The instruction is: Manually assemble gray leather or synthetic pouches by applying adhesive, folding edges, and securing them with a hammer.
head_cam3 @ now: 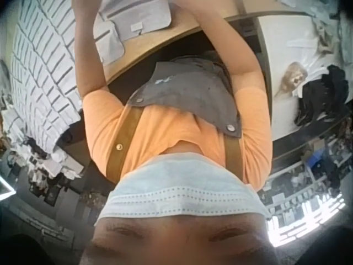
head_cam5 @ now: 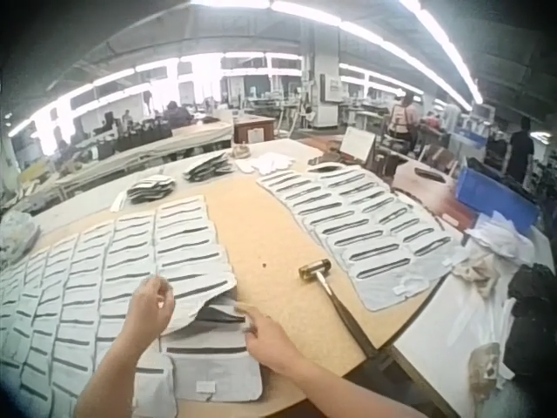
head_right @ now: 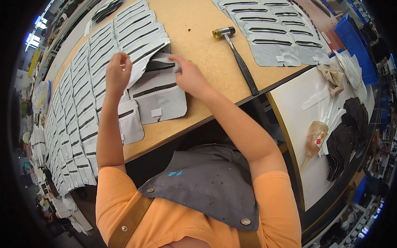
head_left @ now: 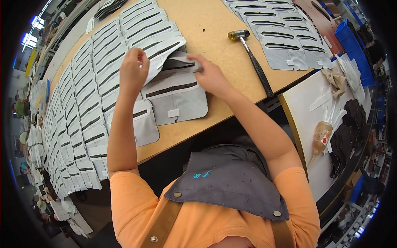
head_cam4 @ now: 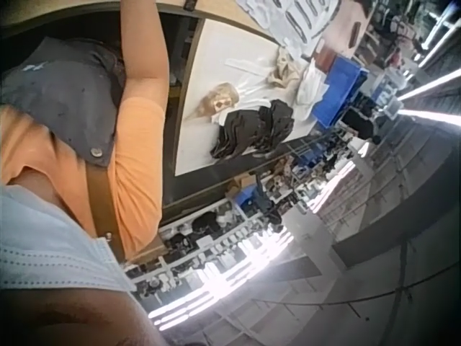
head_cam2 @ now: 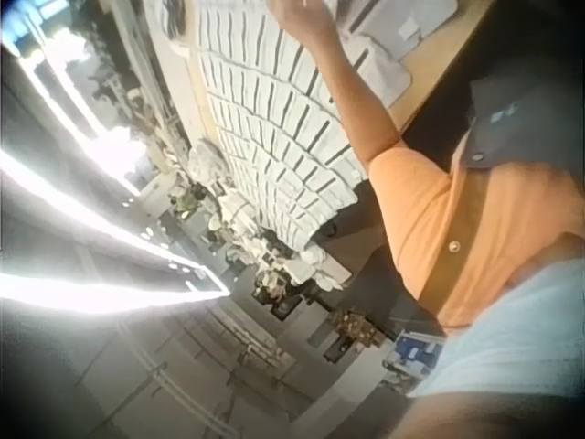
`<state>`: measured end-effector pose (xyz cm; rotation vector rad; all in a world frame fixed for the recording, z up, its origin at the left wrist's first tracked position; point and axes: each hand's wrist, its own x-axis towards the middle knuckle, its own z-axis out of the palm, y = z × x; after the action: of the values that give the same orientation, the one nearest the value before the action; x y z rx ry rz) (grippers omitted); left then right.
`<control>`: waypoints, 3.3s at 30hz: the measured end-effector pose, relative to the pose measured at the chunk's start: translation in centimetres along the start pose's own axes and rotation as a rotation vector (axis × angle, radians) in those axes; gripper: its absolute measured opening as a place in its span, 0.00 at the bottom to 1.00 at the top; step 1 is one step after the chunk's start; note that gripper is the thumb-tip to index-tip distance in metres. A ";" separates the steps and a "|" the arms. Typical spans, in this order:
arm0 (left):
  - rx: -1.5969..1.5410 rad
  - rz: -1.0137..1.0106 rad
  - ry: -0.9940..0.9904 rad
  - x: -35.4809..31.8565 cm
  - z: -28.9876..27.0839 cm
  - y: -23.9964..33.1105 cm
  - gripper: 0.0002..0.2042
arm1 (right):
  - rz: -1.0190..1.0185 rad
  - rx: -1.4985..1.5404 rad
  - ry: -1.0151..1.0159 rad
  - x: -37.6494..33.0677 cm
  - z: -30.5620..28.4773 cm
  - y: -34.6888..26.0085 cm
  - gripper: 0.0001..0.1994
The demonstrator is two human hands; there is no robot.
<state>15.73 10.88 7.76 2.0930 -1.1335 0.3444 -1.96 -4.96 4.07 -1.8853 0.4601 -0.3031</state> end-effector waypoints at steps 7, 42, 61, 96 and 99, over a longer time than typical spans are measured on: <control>0.009 0.128 -0.173 -0.2 2.0 2.7 0.10 | -0.031 0.010 0.132 1.9 -1.7 1.1 0.26; 0.030 0.001 0.240 -1.0 2.6 1.7 0.05 | -0.425 -0.101 0.198 2.3 -2.3 0.3 0.23; -0.184 0.230 -0.383 -10.3 7.1 11.4 0.08 | -0.153 -0.696 0.154 -5.6 -5.9 2.9 0.10; -0.159 0.197 -0.499 -10.9 7.3 12.2 0.20 | -0.194 -0.465 0.226 -12.0 -5.5 4.2 0.08; -0.144 0.200 -0.526 -10.9 7.4 12.3 0.21 | -0.208 -0.472 0.243 -12.1 -5.5 4.6 0.09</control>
<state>-1.30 8.08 2.49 1.9988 -1.6238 -0.2108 -15.87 -5.46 1.77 -2.3767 0.5313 -0.6085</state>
